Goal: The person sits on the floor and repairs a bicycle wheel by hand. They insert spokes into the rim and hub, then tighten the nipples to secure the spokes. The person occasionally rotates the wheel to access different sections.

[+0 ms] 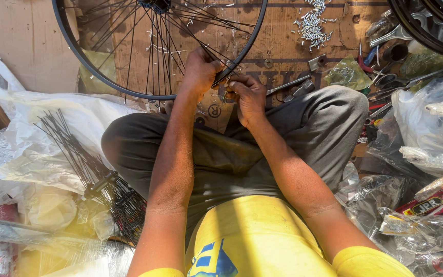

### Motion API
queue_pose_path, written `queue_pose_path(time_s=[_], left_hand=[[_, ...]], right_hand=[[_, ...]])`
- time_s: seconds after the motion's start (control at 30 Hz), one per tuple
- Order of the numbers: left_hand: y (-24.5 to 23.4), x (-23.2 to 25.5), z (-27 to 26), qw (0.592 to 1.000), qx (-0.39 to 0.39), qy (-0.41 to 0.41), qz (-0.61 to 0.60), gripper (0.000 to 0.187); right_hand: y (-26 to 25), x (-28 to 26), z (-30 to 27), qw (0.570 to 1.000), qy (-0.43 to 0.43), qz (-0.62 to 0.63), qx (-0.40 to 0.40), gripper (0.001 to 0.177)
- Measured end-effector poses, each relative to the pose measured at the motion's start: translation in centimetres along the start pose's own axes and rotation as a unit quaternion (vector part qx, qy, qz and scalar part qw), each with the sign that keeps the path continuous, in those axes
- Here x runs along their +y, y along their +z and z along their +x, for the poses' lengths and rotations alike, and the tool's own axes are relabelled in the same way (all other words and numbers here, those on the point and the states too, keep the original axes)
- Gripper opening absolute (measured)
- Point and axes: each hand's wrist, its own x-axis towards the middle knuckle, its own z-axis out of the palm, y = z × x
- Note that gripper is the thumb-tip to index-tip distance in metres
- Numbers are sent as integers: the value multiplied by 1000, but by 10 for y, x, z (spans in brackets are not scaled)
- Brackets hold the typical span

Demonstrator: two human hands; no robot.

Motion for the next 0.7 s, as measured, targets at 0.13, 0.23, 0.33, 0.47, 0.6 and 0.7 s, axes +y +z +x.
queue_pose_path(time_s=[0.13, 0.23, 0.33, 0.47, 0.6, 0.7], left_hand=[[1, 3, -1, 1000, 10, 0, 14, 15], [0, 7, -4, 999, 14, 6, 40, 16], [1, 13, -9, 999, 10, -13, 36, 17], [1, 16, -9, 999, 9, -11, 43, 16], [0, 16, -9, 999, 4, -26, 33, 18], [1, 17, -8, 998, 19, -17, 51, 16]], right_hand=[[1, 1, 2, 1000, -1, 11, -7, 11], [2, 0, 0, 999, 5, 28, -14, 10], [2, -2, 0, 999, -3, 31, -26, 11], [13, -4, -1, 1000, 1, 21, 5, 20], [28, -1, 3, 992, 86, 76, 50, 33], [28, 2, 5, 991, 104, 81, 31, 31]])
